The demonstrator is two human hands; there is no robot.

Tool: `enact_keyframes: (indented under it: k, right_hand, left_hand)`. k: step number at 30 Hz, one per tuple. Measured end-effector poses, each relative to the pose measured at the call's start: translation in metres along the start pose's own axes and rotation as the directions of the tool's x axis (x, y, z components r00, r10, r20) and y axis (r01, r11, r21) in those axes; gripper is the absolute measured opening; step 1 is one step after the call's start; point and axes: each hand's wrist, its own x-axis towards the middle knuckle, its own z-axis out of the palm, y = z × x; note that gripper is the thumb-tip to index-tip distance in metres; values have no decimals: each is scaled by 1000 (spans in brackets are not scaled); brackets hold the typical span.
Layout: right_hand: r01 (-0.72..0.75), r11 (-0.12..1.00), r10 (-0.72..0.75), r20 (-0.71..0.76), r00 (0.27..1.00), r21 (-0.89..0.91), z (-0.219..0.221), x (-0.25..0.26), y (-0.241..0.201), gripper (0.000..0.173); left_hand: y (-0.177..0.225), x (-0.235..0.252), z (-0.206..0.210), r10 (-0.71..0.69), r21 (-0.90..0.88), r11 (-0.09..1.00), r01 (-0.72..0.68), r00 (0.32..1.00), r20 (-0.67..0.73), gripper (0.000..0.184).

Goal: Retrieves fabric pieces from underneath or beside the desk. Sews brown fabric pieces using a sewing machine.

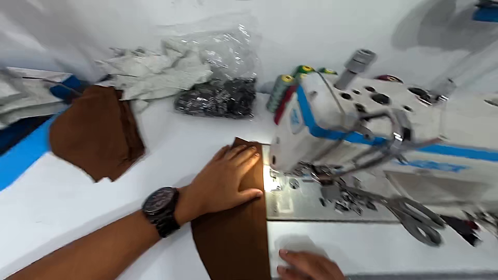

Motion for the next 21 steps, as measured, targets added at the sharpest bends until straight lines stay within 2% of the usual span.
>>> enact_keyframes:
  k: [2, 4, 5, 8, 11, 14, 18, 21]
  right_hand:
    - [-80, 996, 76, -109, 991, -39, -28, 0, 22, 16]
    - [-118, 975, 80, -198, 977, -187, -58, 8, 57, 17]
    - [-115, 960, 62, -207, 976, -256, -72, 16, 72, 19]
    - [-51, 919, 13, -100, 995, -390, -98, 45, 94, 21]
    - [44, 893, -43, 12, 999, -447, -92, 66, 95, 21]
    - [93, 876, -59, 87, 994, -474, -66, 67, 90, 25]
    - [94, 892, -71, 67, 995, -441, -38, 61, 74, 29]
    - [76, 910, -90, -14, 996, -407, -45, 63, 74, 29]
  left_hand:
    - [1, 0, 0, 15, 3, 1000, -15, 1000, -2, 84]
    - [1, 2, 0, 9, 30, 999, -10, 1000, 3, 87]
    - [1, 2, 0, 9, 40, 999, -9, 1000, 0, 89]
    - [2, 1, -2, 9, 70, 998, -10, 1000, 11, 93]
    - [3, 1, -5, -7, 101, 995, 2, 999, 46, 94]
    - [4, 1, -6, -26, 103, 994, 19, 998, 66, 94]
    - [3, 0, -5, -38, 108, 994, 30, 997, 70, 92]
    - [2, 0, -5, -29, 102, 995, 22, 998, 61, 92]
